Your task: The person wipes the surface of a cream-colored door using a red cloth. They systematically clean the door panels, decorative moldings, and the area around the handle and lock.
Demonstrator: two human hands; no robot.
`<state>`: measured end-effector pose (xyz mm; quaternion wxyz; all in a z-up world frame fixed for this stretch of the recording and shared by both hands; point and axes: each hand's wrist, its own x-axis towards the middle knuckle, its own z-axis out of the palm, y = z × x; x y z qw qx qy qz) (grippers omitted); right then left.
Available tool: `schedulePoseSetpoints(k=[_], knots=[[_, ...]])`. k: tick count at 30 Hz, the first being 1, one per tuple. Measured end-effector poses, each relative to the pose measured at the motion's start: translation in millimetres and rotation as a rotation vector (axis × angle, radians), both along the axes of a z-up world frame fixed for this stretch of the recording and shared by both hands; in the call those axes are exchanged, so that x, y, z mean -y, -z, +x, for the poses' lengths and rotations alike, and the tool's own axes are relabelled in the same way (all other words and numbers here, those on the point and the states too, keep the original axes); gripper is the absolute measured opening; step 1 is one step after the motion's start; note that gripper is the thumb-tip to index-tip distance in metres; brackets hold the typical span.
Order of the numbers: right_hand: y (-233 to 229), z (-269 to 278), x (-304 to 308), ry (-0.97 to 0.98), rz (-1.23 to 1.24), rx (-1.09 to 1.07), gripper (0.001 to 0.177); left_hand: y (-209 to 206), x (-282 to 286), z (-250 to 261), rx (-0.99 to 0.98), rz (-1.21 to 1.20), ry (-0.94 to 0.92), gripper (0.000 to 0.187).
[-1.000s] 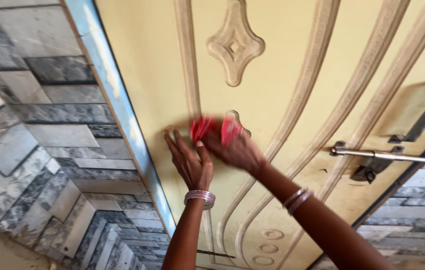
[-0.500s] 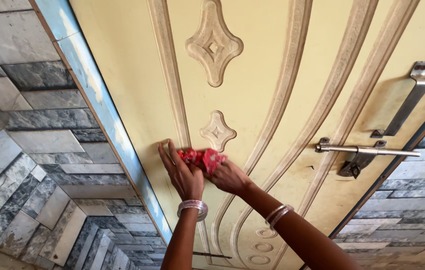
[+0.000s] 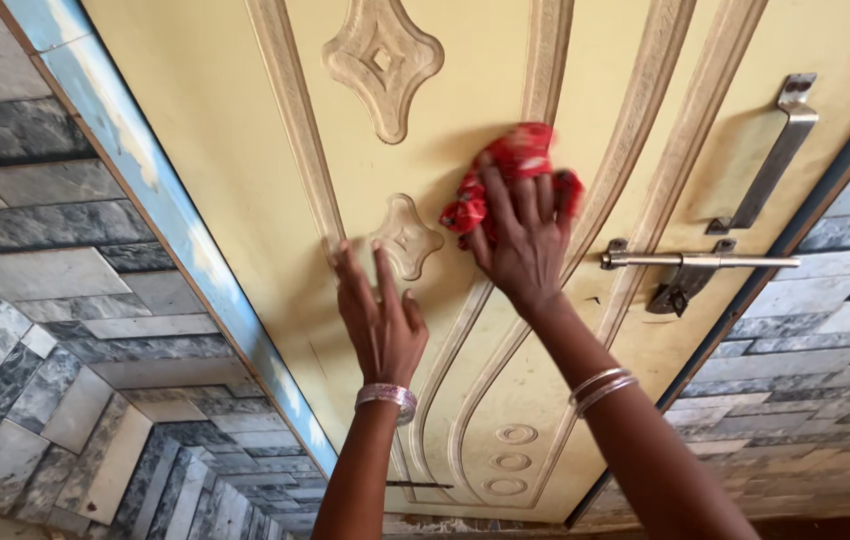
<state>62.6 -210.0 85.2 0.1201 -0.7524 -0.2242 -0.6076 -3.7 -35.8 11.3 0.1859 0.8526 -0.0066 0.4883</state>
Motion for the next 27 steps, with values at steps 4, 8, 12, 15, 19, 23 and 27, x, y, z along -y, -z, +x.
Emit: schedulePoseSetpoints(k=[4,8,12,15,19,23,27], knots=[[64,17,-29,-0.039,0.092,-0.207,0.059,-3,4,5,-0.142,0.157,-0.078,0.095],[127,14,-36,-0.115,-0.371,-0.240,0.059,-6,7,6,-0.195,0.181,-0.087,0.110],[147,10,-22,-0.080,-0.506,-0.363,0.065,-14,7,2,-0.407,0.272,-0.184,0.118],[119,15,1,-0.151,-0.450,-0.392,0.062,-20,7,-1,-0.453,0.279,-0.161,0.120],[36,9,26,-0.076,-0.043,-0.190,0.064,-25,8,-5,-0.527,0.323,-0.189,0.123],[-5,-1,2,-0.016,0.091,-0.077,0.061,-24,9,-3,-0.564,0.318,-0.199,0.124],[29,10,-36,-0.115,-0.269,-0.592,0.045,-18,9,0,-0.563,0.319,-0.206,0.112]])
